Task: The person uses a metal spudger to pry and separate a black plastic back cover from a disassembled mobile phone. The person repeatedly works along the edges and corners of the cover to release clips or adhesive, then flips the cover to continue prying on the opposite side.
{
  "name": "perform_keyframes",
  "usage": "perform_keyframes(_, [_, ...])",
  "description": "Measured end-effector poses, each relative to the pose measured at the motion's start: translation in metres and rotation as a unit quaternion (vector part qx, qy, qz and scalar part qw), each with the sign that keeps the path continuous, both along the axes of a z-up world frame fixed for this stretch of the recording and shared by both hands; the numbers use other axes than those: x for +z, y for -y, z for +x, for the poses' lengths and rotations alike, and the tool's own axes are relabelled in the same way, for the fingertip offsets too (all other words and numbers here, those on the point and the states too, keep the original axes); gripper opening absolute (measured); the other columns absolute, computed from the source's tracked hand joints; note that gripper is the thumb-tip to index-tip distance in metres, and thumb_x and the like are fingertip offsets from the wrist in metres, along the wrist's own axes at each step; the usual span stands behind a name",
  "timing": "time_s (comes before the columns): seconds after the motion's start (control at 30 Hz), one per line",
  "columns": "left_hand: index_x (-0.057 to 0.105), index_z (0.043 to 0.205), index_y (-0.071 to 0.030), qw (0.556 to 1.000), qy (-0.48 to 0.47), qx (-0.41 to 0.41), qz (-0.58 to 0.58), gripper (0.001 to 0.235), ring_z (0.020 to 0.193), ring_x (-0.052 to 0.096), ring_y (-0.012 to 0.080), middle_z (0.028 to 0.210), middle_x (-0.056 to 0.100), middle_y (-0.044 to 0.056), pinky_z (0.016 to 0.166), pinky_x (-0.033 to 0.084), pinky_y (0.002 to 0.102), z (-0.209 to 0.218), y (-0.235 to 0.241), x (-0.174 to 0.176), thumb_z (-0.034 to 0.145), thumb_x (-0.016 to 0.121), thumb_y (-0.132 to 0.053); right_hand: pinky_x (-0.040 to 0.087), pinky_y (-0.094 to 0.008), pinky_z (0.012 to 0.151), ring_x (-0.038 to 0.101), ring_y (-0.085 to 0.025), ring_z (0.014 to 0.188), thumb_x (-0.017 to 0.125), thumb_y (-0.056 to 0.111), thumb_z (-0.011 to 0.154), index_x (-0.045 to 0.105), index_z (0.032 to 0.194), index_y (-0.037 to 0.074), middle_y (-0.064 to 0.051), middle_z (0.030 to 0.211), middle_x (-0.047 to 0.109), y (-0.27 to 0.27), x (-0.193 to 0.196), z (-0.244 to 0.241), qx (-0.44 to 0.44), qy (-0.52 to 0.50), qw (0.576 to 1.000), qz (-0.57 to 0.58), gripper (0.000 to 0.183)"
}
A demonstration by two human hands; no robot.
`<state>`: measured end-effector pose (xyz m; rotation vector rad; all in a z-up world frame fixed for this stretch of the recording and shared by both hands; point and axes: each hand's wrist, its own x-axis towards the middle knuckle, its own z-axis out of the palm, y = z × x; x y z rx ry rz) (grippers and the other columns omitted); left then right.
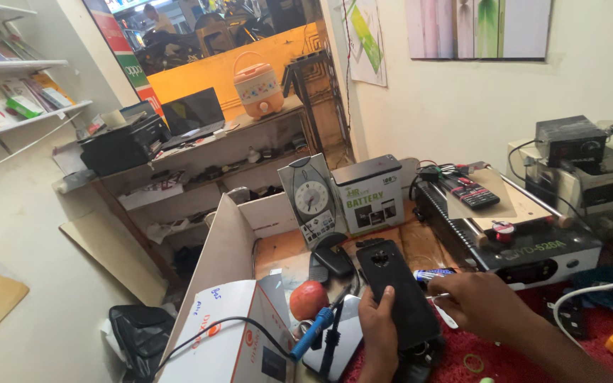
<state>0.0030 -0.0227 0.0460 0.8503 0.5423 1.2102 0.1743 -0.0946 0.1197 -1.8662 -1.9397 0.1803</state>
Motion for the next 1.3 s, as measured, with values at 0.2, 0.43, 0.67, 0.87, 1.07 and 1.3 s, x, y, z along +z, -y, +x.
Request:
perform_keyframes(0.2, [0.064, 0.114, 0.003, 1.000, -0.013, -0.006, 0.007, 0.023, 0.076, 0.073, 0.0182, 0.096, 0.074, 0.012, 0.067, 0.062, 0.031, 0.001, 0.000, 0.002, 0.098, 0.058, -0.012, 0.059, -0.040, 0.075, 0.078, -0.024, 0.081, 0.076, 0.033, 0.085, 0.077, 0.104, 0.019, -0.005, 0.088, 0.080, -0.003, -0.006, 0.005, 0.001, -0.014, 1.000, -0.016, 0.024])
perform_keyframes(0.43, [0.066, 0.112, 0.003, 1.000, -0.010, -0.005, 0.011, 0.021, 0.075, 0.072, 0.0161, 0.093, 0.074, 0.011, 0.066, 0.061, 0.029, 0.002, -0.003, -0.007, 0.098, 0.058, -0.011, 0.060, -0.040, 0.074, 0.078, -0.025, 0.080, 0.075, 0.031, 0.085, 0.079, 0.104, 0.019, -0.006, 0.086, 0.080, -0.007, -0.010, 0.009, 0.006, -0.027, 0.999, -0.029, 0.023])
perform_keyframes(0.67, [0.067, 0.109, 0.001, 0.996, -0.053, 0.046, 0.054, 0.014, 0.076, 0.066, 0.0114, 0.094, 0.071, 0.006, 0.066, 0.056, 0.026, 0.011, -0.014, -0.030, 0.100, 0.064, -0.010, 0.061, -0.039, 0.075, 0.079, -0.023, 0.080, 0.075, 0.039, 0.087, 0.079, 0.109, 0.024, -0.005, 0.087, 0.080, -0.018, -0.036, 0.024, -0.015, 0.006, 0.997, -0.075, 0.027])
perform_keyframes(0.87, [0.066, 0.115, -0.001, 0.999, -0.011, -0.007, 0.030, 0.016, 0.081, 0.071, 0.0127, 0.099, 0.073, 0.007, 0.072, 0.059, 0.025, 0.004, -0.006, -0.022, 0.101, 0.060, -0.008, 0.061, -0.028, 0.075, 0.078, -0.010, 0.073, 0.068, 0.048, 0.091, 0.079, 0.111, 0.026, 0.004, 0.087, 0.080, -0.048, -0.080, 0.041, -0.026, 0.018, 0.995, -0.092, 0.033])
perform_keyframes(1.07, [0.065, 0.118, 0.002, 0.998, -0.008, -0.038, 0.046, 0.019, 0.082, 0.072, 0.0141, 0.100, 0.073, 0.010, 0.073, 0.060, 0.025, -0.003, 0.004, -0.003, 0.103, 0.056, -0.006, 0.059, -0.028, 0.068, 0.070, -0.011, 0.066, 0.069, 0.045, 0.092, 0.080, 0.109, 0.019, 0.001, 0.079, 0.076, -0.046, -0.074, 0.037, -0.039, -0.013, 0.990, -0.131, 0.033])
perform_keyframes(1.3, [0.065, 0.118, 0.002, 0.997, 0.000, -0.034, 0.076, 0.019, 0.085, 0.071, 0.0118, 0.102, 0.073, 0.007, 0.077, 0.060, 0.025, -0.001, 0.005, -0.003, 0.103, 0.056, -0.006, 0.056, -0.036, 0.060, 0.064, -0.019, 0.058, 0.075, 0.036, 0.092, 0.078, 0.101, 0.007, -0.008, 0.072, 0.072, -0.026, -0.041, 0.014, -0.076, -0.133, 0.981, -0.118, 0.031])
